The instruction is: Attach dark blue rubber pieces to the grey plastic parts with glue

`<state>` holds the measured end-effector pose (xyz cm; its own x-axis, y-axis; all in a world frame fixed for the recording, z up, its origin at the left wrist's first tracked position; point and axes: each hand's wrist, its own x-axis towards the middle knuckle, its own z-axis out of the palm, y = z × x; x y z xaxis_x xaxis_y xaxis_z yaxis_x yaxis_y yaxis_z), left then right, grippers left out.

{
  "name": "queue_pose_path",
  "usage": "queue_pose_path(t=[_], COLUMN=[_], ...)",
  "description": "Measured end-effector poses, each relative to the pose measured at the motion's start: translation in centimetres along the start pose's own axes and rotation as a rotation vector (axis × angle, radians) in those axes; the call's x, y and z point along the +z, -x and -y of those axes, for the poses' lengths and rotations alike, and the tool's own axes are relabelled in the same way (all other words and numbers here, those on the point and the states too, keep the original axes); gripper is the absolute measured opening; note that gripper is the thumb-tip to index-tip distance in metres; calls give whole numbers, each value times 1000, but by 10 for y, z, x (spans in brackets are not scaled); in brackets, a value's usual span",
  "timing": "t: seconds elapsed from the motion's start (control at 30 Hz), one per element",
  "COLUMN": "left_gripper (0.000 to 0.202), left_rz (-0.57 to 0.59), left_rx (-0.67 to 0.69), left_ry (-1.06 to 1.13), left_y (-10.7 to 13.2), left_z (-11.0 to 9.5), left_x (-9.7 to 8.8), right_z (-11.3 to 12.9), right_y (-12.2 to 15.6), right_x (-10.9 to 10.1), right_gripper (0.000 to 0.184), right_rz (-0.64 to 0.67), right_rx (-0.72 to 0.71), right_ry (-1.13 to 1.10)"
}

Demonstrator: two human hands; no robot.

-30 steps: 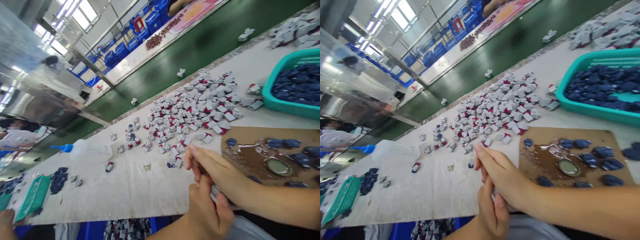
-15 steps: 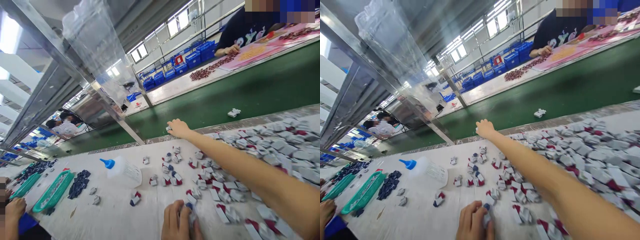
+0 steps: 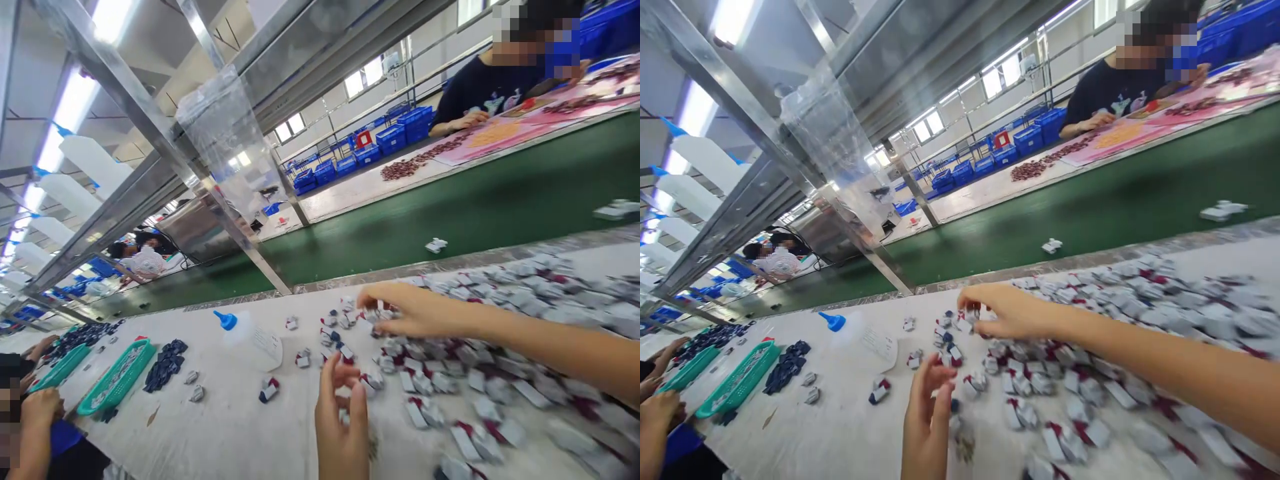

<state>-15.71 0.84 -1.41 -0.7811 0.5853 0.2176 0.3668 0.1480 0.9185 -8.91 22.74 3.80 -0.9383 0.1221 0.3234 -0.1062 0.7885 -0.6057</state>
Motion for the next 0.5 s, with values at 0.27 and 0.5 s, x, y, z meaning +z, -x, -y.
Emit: queue_pose_path(t=[0.27,0.5], left_gripper=[43,46], left_rz=[754,566], left_rx=[-486,-753], left_ry=[594,666], left_y=[64,104], left_z=[-49,-63], left_x=[88,107], right_z=[63,7], right_y=[216,354], right_x=[-46,-94], right_gripper=[45,42], right_rz=[19,-300], right_rx=[321,933], right_ry=[114,479])
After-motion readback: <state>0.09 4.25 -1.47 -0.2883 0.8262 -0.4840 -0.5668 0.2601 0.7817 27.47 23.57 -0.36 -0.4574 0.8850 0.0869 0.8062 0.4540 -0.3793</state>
